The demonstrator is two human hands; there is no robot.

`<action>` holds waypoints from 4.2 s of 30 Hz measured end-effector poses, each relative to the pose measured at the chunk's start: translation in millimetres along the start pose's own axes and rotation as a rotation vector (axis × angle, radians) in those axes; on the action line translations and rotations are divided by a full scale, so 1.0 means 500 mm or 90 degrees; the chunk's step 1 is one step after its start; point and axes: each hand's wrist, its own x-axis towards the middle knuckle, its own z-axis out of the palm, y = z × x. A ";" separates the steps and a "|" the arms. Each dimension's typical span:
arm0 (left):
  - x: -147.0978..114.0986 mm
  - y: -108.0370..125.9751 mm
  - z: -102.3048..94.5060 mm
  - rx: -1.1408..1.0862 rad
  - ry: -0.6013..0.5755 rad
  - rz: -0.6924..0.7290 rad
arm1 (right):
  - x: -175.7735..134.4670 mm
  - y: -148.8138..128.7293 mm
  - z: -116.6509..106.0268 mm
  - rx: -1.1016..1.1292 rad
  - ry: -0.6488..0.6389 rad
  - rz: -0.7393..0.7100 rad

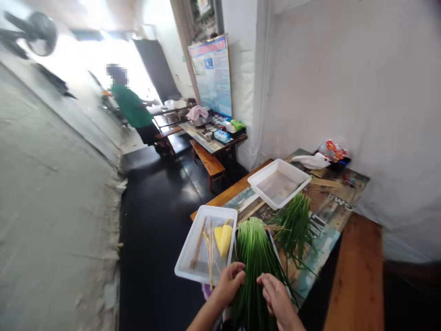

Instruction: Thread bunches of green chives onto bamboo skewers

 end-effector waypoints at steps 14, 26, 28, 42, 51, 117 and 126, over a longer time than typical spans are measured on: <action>-0.099 0.032 0.151 0.051 0.022 0.130 | -0.043 -0.013 -0.140 0.014 0.011 -0.068; -0.209 -0.031 0.113 -0.007 -0.017 0.092 | -0.163 0.034 -0.149 0.029 0.005 -0.042; -0.220 -0.030 0.104 -0.023 -0.005 0.082 | -0.180 0.019 -0.123 0.009 -0.006 -0.068; -0.109 -0.014 0.159 -0.049 0.068 0.052 | -0.056 -0.108 -0.168 -0.100 -0.118 -0.111; 0.062 -0.023 0.296 0.360 0.507 0.058 | 0.156 -0.219 -0.393 -0.178 -0.202 0.046; -0.056 0.286 0.190 -0.376 0.223 0.233 | 0.100 -0.527 -0.147 -0.712 -0.521 -0.708; -0.106 0.368 0.200 -0.261 0.263 0.369 | -0.035 -0.700 -0.124 -0.885 -0.538 -0.927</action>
